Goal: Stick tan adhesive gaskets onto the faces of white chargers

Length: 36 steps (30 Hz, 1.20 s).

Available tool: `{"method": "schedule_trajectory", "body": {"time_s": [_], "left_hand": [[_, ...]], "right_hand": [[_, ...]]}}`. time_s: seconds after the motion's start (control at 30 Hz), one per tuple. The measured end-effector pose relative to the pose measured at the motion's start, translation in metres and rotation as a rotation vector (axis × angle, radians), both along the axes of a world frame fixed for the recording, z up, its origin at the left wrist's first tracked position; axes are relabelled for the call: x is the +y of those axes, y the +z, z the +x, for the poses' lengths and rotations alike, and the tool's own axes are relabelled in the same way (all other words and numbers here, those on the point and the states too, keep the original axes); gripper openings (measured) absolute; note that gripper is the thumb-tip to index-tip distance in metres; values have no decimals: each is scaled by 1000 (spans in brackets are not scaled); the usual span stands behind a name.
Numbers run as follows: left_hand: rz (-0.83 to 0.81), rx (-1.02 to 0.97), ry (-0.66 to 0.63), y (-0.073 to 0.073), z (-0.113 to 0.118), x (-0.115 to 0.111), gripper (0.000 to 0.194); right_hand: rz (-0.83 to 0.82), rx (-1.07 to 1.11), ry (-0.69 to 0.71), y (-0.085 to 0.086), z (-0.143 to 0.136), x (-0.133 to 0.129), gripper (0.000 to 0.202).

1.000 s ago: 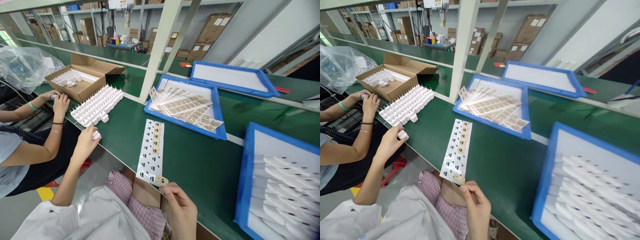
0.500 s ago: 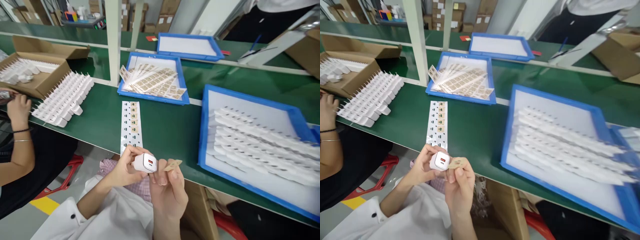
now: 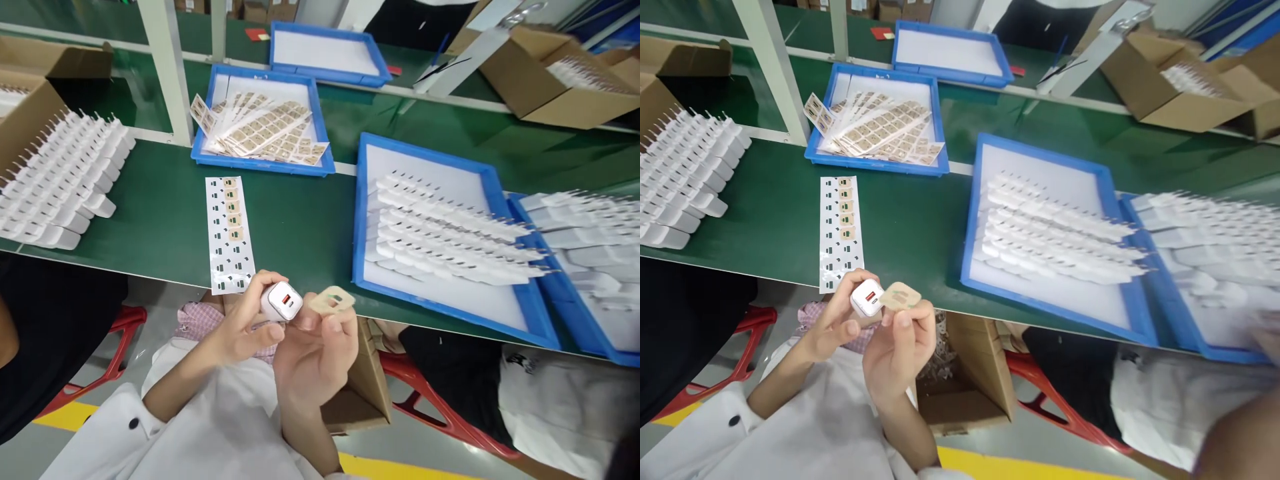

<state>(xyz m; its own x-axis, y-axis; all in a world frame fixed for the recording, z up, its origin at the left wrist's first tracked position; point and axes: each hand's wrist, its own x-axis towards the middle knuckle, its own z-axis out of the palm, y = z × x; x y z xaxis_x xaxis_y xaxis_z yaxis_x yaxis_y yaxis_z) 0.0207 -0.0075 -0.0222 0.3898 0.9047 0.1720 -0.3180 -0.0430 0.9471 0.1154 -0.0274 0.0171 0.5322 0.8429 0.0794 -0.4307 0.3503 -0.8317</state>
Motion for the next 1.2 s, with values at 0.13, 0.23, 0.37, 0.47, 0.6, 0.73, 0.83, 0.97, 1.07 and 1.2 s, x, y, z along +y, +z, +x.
{"method": "schedule_trajectory", "body": {"time_s": [0.13, 0.23, 0.37, 0.47, 0.6, 0.73, 0.83, 0.97, 1.07, 1.2], "left_hand": [[164, -62, 97, -2, 24, -14, 42], [200, -115, 25, 0, 28, -17, 39], [196, -153, -28, 2, 18, -12, 52], [194, -62, -42, 6, 14, -8, 55], [89, -31, 83, 14, 19, -8, 31], [-23, -71, 172, 16, 26, -10, 38], [-18, -67, 80, 13, 22, -9, 49], [154, 147, -85, 5, 9, -2, 48], [270, 173, -63, 1, 0, 6, 38], [393, 148, -38, 5, -8, 15, 38]], "right_hand": [[63, -160, -274, 4, -3, 12, 30], [127, -320, -461, 11, 5, 22, 27], [133, -521, -496, 15, 12, 29, 24], [121, -645, -484, 11, 11, 32, 22], [197, -633, -541, 1, 7, 33, 20], [203, -643, -551, -7, 2, 33, 19], [210, -574, -579, -8, 4, 41, 20], [150, -378, -511, 0, 17, 54, 21], [28, -237, -132, 10, 28, 42, 24], [-108, -172, 348, 19, 33, 7, 34]]}}
